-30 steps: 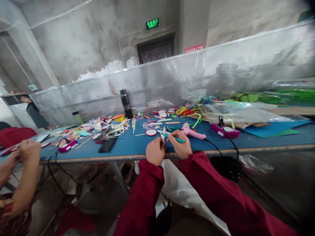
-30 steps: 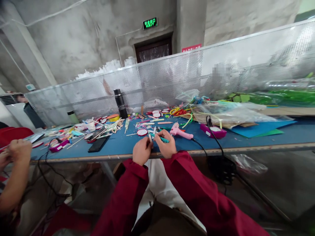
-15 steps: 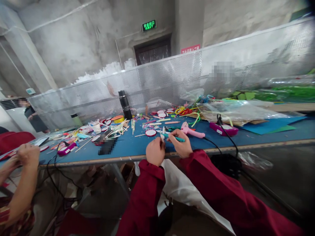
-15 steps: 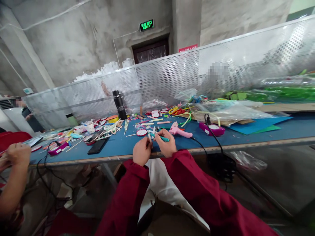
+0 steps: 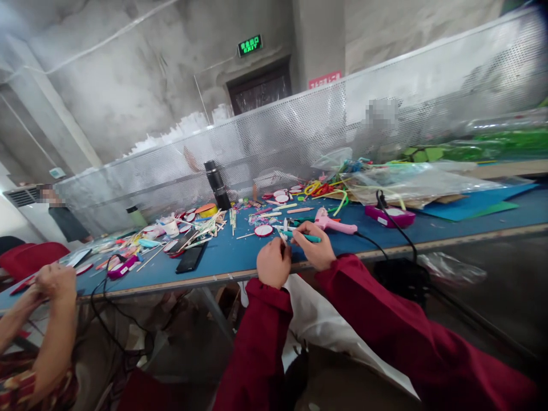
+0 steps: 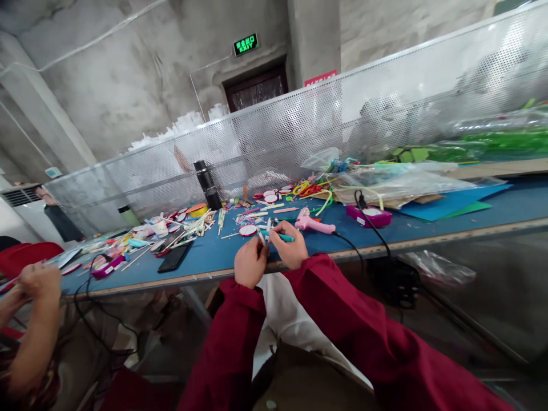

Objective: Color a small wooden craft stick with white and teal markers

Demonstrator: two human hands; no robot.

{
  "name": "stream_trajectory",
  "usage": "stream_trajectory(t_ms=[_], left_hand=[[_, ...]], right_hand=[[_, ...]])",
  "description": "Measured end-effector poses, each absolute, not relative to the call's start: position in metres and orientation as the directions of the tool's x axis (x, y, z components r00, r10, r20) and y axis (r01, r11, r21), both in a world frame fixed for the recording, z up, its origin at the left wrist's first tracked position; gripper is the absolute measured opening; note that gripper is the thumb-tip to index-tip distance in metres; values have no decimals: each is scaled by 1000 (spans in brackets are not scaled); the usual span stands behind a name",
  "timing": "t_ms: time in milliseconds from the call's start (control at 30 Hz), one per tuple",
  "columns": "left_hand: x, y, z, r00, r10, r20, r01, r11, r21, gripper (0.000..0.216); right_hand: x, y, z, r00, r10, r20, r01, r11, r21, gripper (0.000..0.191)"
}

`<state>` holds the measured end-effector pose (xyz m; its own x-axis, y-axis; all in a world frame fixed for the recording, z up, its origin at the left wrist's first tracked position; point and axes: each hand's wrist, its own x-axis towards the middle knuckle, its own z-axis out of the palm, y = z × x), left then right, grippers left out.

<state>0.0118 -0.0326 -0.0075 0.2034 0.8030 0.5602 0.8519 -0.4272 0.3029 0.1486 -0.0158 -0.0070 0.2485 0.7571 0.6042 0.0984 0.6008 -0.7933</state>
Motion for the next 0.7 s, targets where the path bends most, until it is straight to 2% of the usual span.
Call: stream_trajectory(t_ms=[700], left_hand=[[16,-36,-7,213,797,565,893,-394,218,14]], right_hand=[[149,-17,-8,248,763,596,83,597,-798,15]])
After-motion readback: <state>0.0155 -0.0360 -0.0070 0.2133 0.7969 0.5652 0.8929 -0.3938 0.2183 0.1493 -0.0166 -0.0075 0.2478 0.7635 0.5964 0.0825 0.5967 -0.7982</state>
